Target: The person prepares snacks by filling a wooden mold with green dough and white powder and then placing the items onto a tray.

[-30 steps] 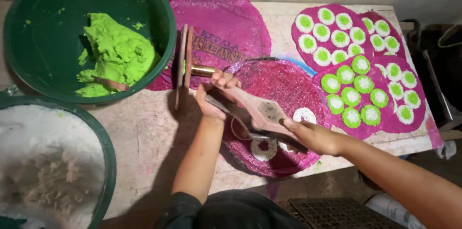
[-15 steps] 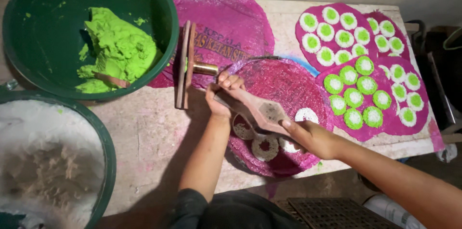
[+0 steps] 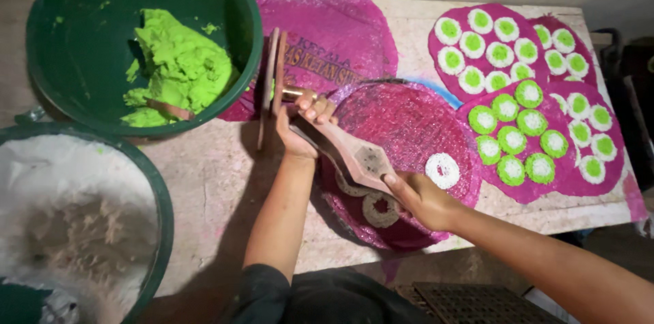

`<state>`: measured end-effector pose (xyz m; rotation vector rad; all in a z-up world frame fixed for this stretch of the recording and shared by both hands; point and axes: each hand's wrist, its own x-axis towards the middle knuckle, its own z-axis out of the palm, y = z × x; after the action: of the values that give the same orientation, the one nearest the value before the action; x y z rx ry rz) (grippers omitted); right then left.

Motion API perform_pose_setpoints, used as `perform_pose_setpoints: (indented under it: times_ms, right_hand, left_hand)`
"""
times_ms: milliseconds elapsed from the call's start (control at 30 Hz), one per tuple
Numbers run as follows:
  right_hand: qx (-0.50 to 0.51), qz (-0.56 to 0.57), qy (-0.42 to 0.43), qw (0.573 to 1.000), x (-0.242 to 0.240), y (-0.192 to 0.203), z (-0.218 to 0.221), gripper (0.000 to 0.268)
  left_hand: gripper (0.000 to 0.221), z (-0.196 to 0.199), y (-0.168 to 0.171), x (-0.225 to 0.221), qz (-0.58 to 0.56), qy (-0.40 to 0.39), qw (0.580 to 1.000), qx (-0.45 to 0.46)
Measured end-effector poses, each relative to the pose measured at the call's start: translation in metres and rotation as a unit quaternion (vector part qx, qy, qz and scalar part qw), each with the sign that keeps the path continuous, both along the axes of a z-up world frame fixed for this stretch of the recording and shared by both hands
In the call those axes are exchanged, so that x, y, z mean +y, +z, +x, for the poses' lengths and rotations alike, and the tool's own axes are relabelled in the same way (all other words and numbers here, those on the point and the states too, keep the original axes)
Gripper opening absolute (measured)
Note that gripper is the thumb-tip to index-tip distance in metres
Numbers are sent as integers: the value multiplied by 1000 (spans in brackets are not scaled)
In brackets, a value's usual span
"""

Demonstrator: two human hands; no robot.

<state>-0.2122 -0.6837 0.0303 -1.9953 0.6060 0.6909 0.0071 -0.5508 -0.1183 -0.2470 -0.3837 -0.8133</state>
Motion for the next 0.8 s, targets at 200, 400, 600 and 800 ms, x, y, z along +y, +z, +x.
perform_pose_setpoints:
  times_ms: [200, 400, 600, 800]
  right_hand:
    - [123, -55, -30, 990, -43, -15, -36, 80]
    - [-61, 13, -152, 986, -105, -26, -121, 85]
    - [-236, 155, -267, 922, -76, -20, -150, 95]
    - [-309, 185, -331, 872, -52, -9, -148, 97]
  left_hand:
    - [42, -42, -7, -13, 75, -29, 996, 33]
    - [72, -48, -1, 11, 563, 47, 700, -437]
    - [112, -69, 24, 47, 543, 94, 410, -727]
    - [113, -57, 38, 36, 553, 65, 413, -721]
